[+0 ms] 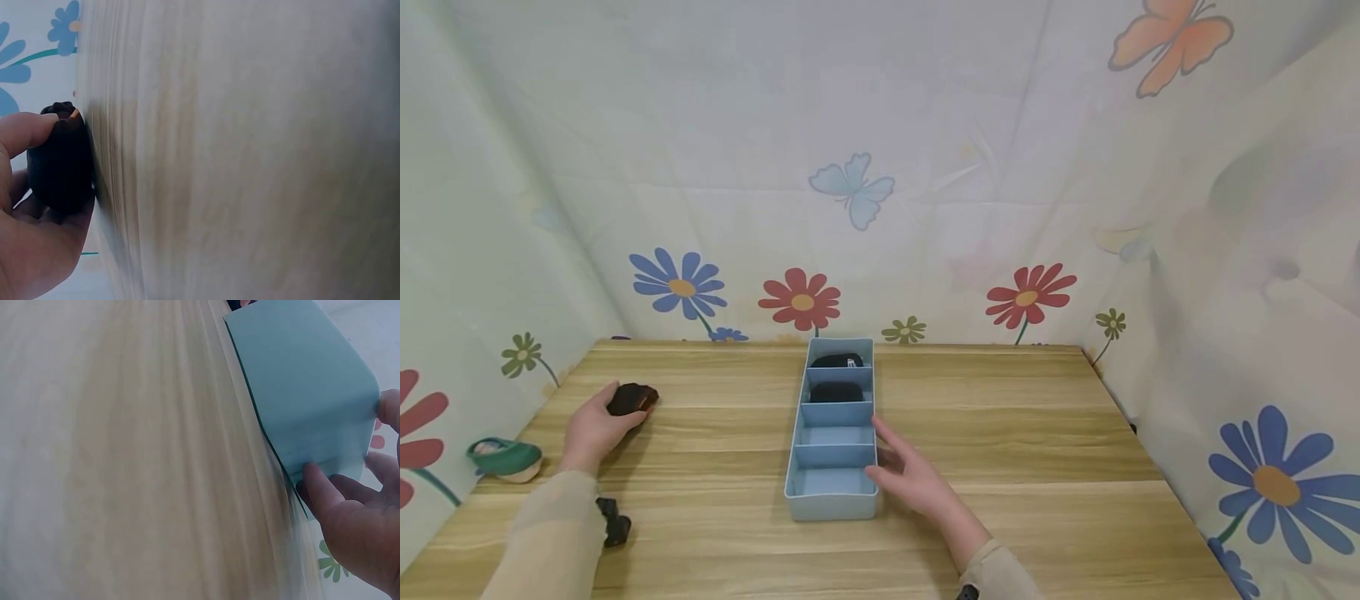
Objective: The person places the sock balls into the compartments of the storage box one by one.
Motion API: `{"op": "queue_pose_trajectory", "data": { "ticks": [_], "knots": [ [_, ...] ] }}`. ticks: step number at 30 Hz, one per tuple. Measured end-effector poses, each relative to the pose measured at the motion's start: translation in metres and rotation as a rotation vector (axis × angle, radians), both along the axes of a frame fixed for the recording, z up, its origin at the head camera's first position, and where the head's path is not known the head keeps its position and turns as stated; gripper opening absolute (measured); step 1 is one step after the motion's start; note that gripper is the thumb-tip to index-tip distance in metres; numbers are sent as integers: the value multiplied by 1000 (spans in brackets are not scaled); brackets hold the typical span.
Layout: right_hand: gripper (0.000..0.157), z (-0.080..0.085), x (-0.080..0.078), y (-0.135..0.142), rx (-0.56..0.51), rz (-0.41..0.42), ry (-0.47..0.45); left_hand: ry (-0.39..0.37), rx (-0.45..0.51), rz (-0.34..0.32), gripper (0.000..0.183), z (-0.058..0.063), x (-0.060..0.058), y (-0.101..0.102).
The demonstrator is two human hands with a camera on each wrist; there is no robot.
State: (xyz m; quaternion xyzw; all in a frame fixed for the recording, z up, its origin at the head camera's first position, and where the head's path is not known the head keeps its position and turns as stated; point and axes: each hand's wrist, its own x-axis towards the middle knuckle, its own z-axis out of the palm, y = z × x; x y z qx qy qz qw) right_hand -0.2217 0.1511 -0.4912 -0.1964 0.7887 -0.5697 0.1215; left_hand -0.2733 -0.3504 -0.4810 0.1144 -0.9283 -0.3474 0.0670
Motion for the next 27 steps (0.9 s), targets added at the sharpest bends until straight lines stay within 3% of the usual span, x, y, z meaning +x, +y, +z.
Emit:
{"op": "queue_pose_trajectory", "data": {
  "ticks": [14,27],
  "knots": [
    [73,-1,0,1,-8,-6,-16,30,5,-41,69,-1,-5,8],
    [72,-2,0,1,-8,-3,-2,77,28,-106,67,6,-12,33]
  ]
}}
